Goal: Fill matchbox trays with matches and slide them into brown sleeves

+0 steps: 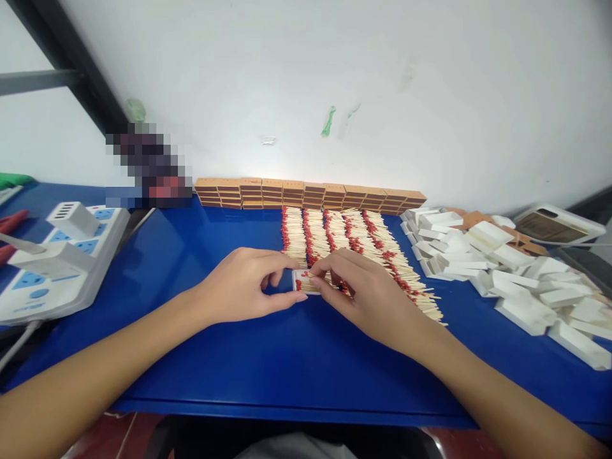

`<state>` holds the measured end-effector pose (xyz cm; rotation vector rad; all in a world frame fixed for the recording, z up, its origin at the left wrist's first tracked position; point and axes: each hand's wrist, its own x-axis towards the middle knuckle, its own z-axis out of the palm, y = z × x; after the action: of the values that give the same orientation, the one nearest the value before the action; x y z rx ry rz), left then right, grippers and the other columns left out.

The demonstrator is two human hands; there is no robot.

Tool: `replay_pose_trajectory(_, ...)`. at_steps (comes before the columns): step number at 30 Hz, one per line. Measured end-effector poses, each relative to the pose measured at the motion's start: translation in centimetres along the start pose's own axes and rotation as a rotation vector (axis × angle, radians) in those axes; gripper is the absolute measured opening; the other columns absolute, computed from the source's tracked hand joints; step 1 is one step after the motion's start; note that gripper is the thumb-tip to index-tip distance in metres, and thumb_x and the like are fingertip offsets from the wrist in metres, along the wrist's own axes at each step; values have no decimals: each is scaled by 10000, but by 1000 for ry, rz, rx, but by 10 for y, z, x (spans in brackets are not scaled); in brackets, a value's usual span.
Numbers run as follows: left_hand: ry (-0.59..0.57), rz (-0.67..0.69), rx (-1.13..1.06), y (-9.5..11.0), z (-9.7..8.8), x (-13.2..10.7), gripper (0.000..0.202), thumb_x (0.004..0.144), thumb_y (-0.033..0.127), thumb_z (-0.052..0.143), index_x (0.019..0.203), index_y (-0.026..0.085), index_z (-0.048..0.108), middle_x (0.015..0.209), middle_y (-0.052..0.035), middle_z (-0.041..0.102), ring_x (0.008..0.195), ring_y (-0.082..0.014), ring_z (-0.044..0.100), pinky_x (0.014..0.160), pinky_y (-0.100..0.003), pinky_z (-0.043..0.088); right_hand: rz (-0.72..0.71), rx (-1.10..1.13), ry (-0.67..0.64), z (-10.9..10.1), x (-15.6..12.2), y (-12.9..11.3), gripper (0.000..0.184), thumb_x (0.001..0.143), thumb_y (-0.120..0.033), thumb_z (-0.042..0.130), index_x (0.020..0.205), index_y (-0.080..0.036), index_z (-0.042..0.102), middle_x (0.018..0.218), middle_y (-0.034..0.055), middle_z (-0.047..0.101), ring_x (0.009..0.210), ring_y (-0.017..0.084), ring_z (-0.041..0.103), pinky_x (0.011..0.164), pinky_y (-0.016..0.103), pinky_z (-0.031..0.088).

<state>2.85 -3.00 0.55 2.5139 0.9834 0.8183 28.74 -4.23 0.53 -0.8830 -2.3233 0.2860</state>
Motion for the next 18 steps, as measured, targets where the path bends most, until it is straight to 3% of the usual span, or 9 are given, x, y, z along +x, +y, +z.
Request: replay_pose_trajectory(18, 35, 40, 19, 3, 1, -1, 319, 955, 403, 833, 1186, 187, 795, 732, 38, 663, 623, -111, 614, 596, -239, 468, -9, -41, 1, 2, -2, 1, 124, 1113, -211, 610, 1044, -225, 712, 989, 58, 743, 866, 172, 716, 734, 296, 554)
